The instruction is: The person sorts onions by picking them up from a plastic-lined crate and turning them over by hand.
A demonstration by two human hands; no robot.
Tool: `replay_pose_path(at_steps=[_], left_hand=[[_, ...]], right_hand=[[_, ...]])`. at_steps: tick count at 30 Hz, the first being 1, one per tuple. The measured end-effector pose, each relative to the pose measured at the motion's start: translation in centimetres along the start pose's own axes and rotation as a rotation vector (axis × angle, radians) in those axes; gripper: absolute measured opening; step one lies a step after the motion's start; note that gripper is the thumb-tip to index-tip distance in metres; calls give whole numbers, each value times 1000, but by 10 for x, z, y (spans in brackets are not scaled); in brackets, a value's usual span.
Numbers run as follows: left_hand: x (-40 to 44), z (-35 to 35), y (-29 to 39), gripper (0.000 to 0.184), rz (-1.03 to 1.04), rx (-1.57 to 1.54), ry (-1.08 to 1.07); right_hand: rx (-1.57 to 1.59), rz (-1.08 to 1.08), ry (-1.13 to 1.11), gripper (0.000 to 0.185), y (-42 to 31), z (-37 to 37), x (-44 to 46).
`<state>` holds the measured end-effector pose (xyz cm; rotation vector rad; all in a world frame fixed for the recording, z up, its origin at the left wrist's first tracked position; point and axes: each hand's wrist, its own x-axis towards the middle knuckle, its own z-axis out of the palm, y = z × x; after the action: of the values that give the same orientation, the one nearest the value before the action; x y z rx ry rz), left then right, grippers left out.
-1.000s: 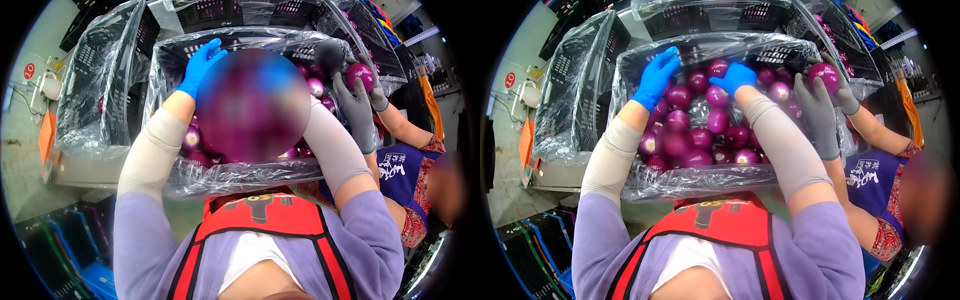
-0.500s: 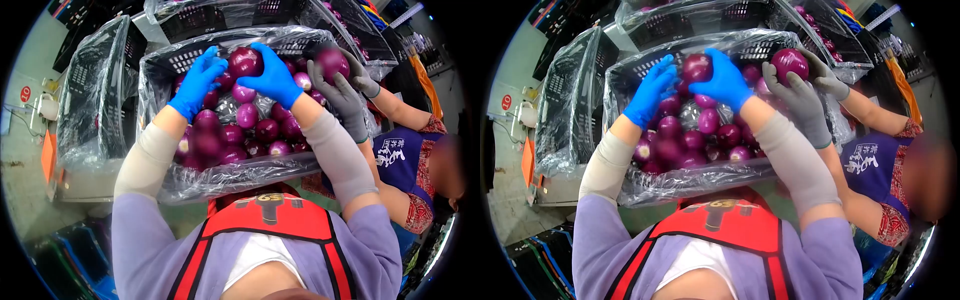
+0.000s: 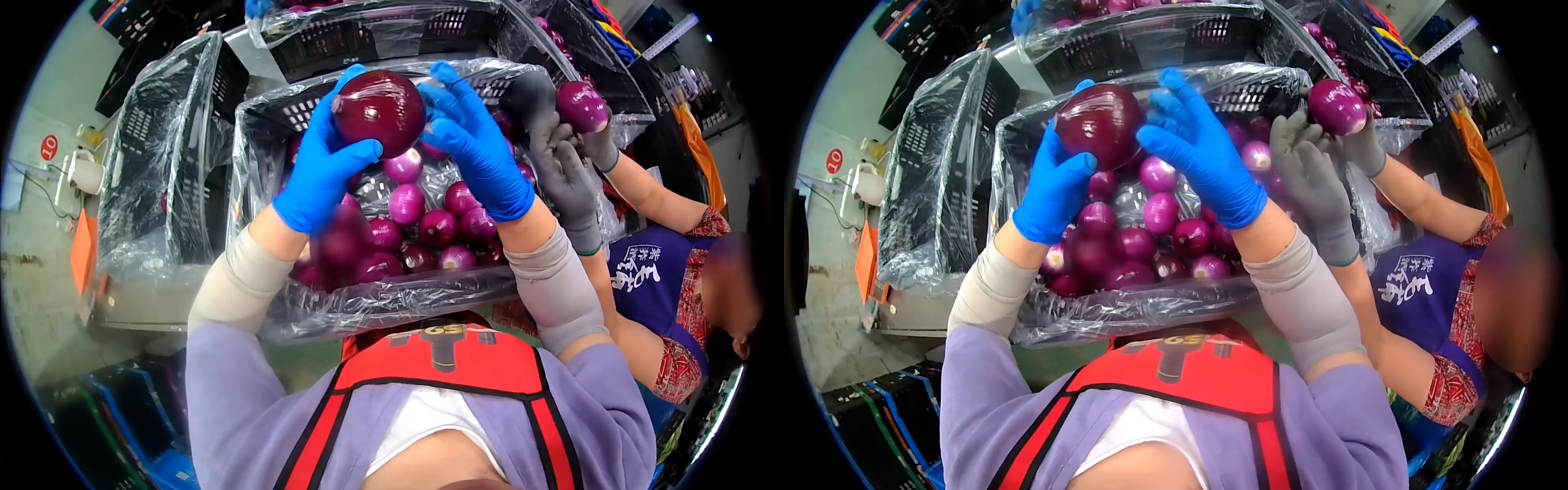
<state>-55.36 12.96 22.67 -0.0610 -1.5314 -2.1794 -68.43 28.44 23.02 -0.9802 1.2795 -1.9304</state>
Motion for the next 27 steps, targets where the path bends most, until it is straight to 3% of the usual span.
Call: replay_pose_path(at_steps=[2,5,7,9,23,26,27], left_hand=[[0,-1,1,88,29,32,-5],[2,-4,-1,96,56,29,-23],[5,-12,-6,102,266,272,-86],[5,-12,-4,104,304,396,-117],[7,-8,-6,109,349,723,-137],[8,-7,-7,118,327,683,-167],[7,-7,-7,118,328,683,-167]], right_hand=[[118,159,35,69,-1,7,-3],[262,321,-66,65,-2,13,-5],[339,405,-45,66,5,17,-6],[585,490,-174,66,9,17,-7],[705,476,-141,59,15,15,-6],[704,400,-148,59,16,18,-5],[529,277,6,63,16,22,-7]])
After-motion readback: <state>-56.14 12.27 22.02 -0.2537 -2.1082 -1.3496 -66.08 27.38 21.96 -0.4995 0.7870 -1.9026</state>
